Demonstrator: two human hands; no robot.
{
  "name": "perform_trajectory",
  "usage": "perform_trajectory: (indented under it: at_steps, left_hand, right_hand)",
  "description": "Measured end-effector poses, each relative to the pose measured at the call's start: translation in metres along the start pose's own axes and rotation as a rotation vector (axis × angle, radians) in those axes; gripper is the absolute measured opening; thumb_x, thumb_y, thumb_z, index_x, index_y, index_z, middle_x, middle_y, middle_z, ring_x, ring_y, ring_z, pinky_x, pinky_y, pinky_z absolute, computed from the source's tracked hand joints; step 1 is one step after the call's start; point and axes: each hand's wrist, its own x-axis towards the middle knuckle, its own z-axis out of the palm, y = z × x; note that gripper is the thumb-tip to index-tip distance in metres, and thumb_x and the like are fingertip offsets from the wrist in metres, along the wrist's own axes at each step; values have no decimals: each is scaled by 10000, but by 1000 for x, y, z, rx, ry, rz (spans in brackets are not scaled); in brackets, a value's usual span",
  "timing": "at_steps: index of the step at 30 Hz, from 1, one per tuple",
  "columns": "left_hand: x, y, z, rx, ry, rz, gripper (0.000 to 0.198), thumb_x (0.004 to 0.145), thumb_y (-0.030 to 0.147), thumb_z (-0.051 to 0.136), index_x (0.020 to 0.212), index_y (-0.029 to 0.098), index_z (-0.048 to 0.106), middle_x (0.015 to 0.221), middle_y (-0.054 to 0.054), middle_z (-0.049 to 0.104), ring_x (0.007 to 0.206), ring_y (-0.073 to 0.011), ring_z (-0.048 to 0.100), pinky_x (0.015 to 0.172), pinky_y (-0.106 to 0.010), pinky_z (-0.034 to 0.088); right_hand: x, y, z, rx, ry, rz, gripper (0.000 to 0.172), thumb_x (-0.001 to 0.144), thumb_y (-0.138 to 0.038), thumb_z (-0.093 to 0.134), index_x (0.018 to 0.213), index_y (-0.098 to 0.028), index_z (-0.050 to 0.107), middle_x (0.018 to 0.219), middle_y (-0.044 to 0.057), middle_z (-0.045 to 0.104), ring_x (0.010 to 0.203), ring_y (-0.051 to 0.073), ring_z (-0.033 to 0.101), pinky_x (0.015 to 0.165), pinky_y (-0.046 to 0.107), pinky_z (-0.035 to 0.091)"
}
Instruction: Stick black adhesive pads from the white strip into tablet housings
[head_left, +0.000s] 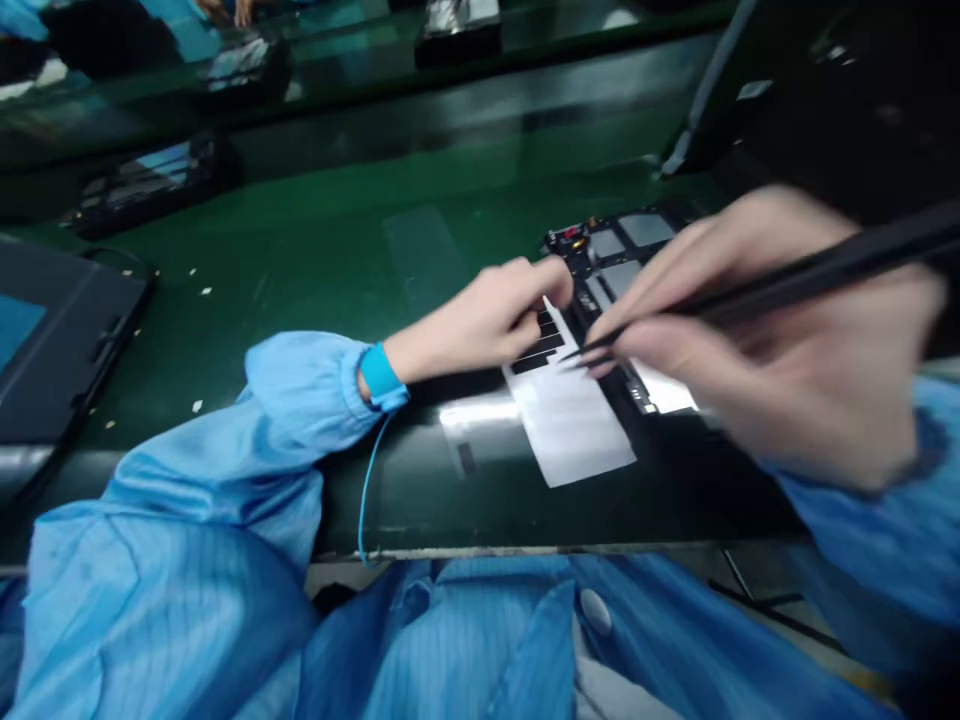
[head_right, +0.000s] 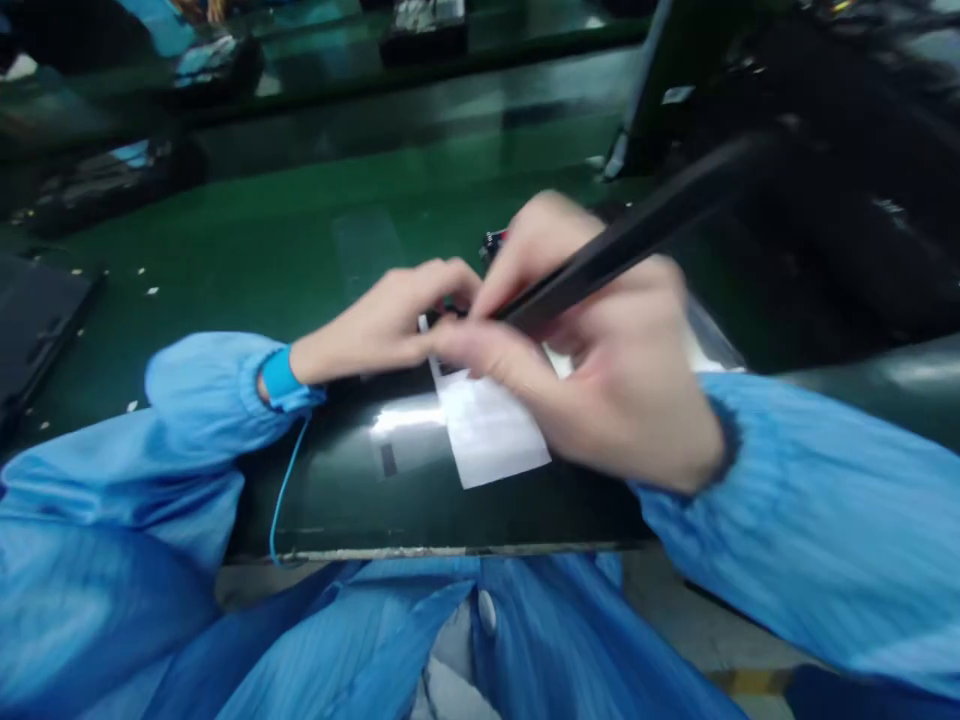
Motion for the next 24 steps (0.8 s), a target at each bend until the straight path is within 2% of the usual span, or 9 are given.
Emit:
perform_trajectory:
  at_steps: [2, 4, 6, 8, 10, 13, 15, 22, 24]
  left_hand:
    - [-13, -8, -17, -28, -46, -173, 120, 713, 136, 525, 829, 159, 506, 755, -11, 541, 674, -137, 515, 612, -260, 424]
    - [-25, -13, -27, -81, -253, -306, 118, 671, 218, 610, 724, 165, 519, 655, 21, 507, 599, -122, 508, 563, -238, 405]
    - [-32, -15, -28, -138, -449, -379, 188, 599, 270, 679, 626, 171, 521, 602, 34, 484, 575, -122, 507, 536, -225, 391]
    - [-35, -18, -21, -158, -528, -391, 231, 526, 276, 724, 583, 176, 525, 598, 35, 488, 578, -127, 501, 525, -223, 388]
    - [-37, -22, -11, -168, -481, -395, 215, 524, 269, 720, 605, 177, 544, 599, 37, 490, 592, -131, 498, 541, -227, 396]
    - [-42, -32, 2, -177, -255, -458, 128, 619, 262, 652, 668, 182, 565, 590, 37, 468, 658, -146, 518, 612, -241, 421]
    - [-46, -38, 8, -164, -170, -491, 95, 649, 255, 627, 682, 188, 568, 593, 32, 459, 695, -157, 526, 644, -248, 428]
    - [-48, -36, 10, -200, -247, -443, 113, 624, 257, 644, 657, 174, 574, 576, 37, 465, 638, -142, 510, 629, -251, 431]
    - [-47, -29, 8, -142, -142, -432, 164, 562, 264, 692, 635, 179, 573, 574, 38, 487, 600, -135, 498, 594, -238, 418]
  right_hand:
    - [-2, -5, 23, 88, -274, -3, 84, 738, -233, 645, 744, -194, 571, 710, 5, 575, 643, 120, 549, 557, 256, 438]
    - [-4, -3, 46, 143, -473, 41, 79, 763, -259, 621, 751, -194, 577, 681, -14, 583, 610, 105, 544, 532, 236, 428]
    - [-6, 2, 63, 140, -477, 85, 106, 785, -279, 597, 740, -185, 574, 686, -9, 591, 628, 109, 551, 552, 238, 429]
    - [-8, 6, 70, 154, -442, 75, 110, 791, -269, 589, 731, -180, 566, 697, -3, 597, 657, 115, 557, 587, 243, 438]
    - [-8, 8, 70, 183, -420, 59, 112, 788, -248, 591, 709, -178, 553, 688, -4, 592, 646, 109, 552, 586, 236, 440]
    - [-8, 6, 68, 179, -378, 81, 120, 782, -231, 600, 694, -173, 540, 672, -8, 575, 617, 94, 539, 562, 215, 429]
    - [-8, 6, 67, 167, -367, 89, 122, 777, -226, 606, 694, -169, 537, 673, -9, 572, 620, 89, 534, 562, 207, 425]
    - [-8, 4, 73, 161, -364, 120, 154, 761, -220, 624, 652, -162, 533, 665, -1, 579, 597, 94, 540, 538, 220, 434]
    - [-3, 0, 68, 221, -333, 173, 147, 763, -222, 625, 656, -163, 541, 679, 0, 595, 612, 102, 568, 538, 225, 456]
